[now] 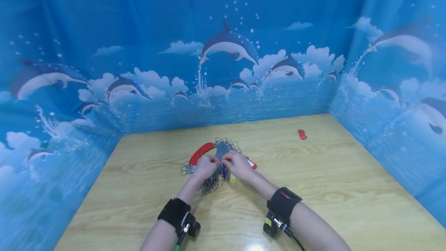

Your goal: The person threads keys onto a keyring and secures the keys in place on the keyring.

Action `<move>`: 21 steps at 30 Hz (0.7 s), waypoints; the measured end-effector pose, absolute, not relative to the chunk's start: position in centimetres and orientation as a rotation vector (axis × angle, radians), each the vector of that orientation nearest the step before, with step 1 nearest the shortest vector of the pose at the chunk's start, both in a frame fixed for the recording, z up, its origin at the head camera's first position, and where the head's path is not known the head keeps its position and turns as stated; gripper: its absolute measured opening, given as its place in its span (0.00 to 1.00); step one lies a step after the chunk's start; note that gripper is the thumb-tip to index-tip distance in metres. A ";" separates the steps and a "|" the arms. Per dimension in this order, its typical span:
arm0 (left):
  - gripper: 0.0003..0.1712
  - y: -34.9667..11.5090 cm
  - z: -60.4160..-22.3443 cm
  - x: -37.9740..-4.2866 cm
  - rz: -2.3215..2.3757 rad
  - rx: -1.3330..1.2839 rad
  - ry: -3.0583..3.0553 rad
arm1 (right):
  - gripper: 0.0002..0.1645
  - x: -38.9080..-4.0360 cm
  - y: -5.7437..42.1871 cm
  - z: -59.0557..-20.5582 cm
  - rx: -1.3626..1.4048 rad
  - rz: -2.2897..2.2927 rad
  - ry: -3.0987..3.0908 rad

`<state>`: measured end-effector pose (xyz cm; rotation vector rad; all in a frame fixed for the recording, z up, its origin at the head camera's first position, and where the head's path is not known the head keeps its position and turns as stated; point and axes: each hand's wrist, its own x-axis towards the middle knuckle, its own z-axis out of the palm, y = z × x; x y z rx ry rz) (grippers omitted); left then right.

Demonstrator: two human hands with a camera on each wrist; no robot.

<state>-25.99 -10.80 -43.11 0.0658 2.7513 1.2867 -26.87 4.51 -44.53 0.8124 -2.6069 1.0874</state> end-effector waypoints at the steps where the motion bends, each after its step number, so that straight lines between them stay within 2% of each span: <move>1: 0.08 -10.8 -43.1 -26.0 1.292 0.065 2.751 | 0.04 -26.9 4.5 -44.5 0.805 1.085 -2.616; 13: 0.08 -11.2 -43.8 -25.8 1.252 0.272 2.811 | 0.05 -27.0 4.6 -44.1 0.725 1.172 -2.630; 21: 0.07 -11.0 -43.0 -25.6 1.240 0.160 2.832 | 0.05 -27.0 4.4 -44.4 0.710 1.181 -2.657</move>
